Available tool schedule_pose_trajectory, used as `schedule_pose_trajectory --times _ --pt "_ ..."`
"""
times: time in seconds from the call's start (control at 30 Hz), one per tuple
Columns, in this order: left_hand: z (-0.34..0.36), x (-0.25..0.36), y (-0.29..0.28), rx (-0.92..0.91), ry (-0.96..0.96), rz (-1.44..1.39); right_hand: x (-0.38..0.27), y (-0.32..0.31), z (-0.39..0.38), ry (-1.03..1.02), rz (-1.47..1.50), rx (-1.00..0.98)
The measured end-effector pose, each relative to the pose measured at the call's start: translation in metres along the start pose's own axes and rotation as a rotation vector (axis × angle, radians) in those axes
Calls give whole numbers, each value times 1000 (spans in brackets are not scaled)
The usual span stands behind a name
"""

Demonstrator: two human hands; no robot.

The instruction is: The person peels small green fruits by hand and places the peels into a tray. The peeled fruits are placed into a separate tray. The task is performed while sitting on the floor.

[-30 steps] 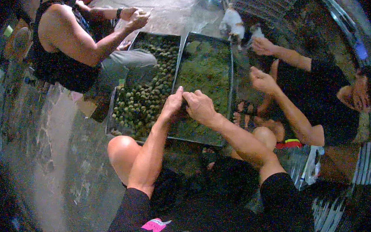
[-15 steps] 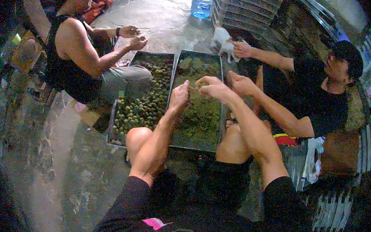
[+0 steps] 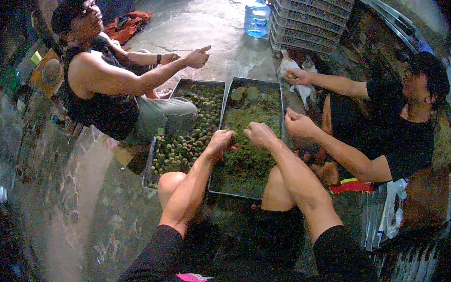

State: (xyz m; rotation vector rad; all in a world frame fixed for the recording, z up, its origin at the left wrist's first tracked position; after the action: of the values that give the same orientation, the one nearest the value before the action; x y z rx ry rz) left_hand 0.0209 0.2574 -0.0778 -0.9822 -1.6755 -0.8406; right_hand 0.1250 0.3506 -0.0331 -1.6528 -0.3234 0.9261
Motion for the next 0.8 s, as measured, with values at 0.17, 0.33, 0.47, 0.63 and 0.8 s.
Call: schedule_pose_trajectory --times 0.17,0.33,0.47,0.63,0.8 --pt "4 28 9 18 224 352 6 -9 6 -47 24 102" --pt "8 29 16 20 203 479 -15 -34 -4 75 -97 21" --pt "42 11 15 28 451 398 9 -14 11 3 -75 45" --pt "42 -11 34 -155 201 369 33 -17 10 130 47 98" --pt "27 10 26 -87 125 346 -4 -31 -2 -154 370 91"
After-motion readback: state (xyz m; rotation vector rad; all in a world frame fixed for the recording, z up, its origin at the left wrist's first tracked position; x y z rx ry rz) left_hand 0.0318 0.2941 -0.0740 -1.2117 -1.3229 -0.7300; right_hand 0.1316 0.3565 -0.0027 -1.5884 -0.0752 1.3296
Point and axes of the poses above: each hand's wrist, its own z-axis towards the middle knuckle, its own y-axis out of the palm, x = y × z, the point moved 9 cm from there along z, towards the middle knuckle, and after that the axes turned 3 degrees about x, right-handed, at the moved point
